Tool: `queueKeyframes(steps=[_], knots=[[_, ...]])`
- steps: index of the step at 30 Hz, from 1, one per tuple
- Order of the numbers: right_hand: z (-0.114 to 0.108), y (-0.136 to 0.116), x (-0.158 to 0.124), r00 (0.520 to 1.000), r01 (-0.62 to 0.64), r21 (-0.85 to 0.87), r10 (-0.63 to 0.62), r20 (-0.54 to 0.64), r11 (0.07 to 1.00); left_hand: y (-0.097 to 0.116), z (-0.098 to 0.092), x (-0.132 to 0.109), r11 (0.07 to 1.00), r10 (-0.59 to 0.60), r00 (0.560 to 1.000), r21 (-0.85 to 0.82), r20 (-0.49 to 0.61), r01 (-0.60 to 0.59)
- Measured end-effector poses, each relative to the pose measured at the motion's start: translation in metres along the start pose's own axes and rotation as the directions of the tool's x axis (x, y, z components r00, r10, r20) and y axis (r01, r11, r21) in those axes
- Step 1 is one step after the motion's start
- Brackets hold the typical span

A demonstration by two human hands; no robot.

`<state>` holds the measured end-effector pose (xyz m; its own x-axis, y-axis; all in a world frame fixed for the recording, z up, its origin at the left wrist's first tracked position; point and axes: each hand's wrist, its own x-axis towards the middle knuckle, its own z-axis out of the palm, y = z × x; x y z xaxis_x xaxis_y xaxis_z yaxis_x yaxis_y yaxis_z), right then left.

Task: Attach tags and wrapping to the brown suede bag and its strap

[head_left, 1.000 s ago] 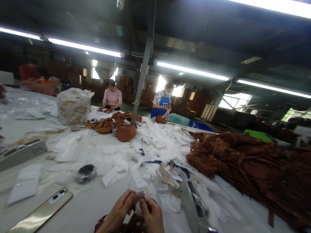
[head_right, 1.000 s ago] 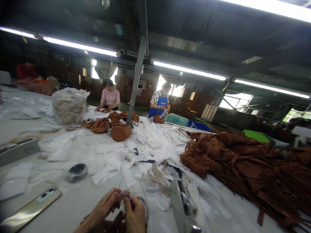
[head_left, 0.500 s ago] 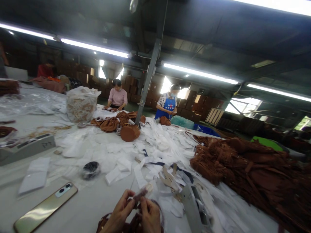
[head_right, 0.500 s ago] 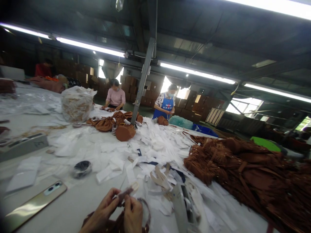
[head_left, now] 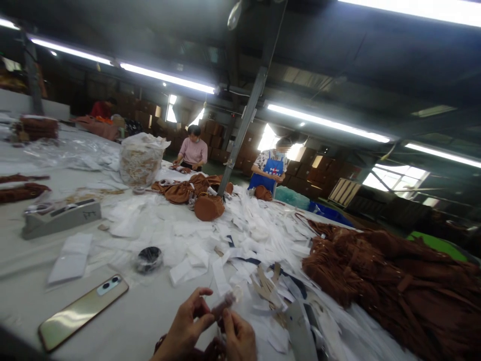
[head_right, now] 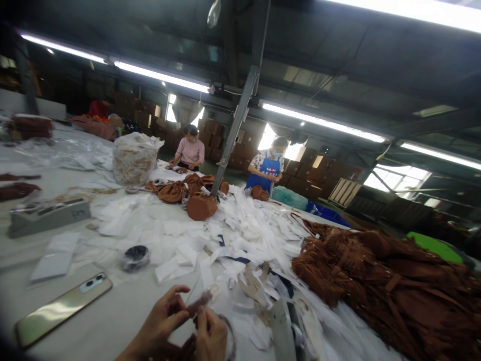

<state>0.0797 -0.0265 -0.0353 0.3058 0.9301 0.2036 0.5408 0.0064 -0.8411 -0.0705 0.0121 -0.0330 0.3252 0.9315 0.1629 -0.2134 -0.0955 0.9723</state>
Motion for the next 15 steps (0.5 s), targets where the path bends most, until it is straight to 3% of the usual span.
queueKeyframes(steps=[6,12,15], knots=[[0.017,-0.004,-0.008,0.995,0.095,-0.005,-0.095,-0.01,0.995,-0.007,-0.006,-0.002,0.997,-0.032,0.999,0.065,-0.018,0.033],[0.035,-0.016,-0.013,0.985,-0.165,0.284,0.142,0.1,0.945,-0.01,-0.001,-0.007,0.997,-0.055,0.978,0.04,-0.2,0.064],[0.034,-0.022,-0.009,0.982,-0.185,0.294,0.171,0.074,0.938,-0.005,0.001,-0.009,0.999,-0.019,0.991,0.04,-0.135,0.025]])
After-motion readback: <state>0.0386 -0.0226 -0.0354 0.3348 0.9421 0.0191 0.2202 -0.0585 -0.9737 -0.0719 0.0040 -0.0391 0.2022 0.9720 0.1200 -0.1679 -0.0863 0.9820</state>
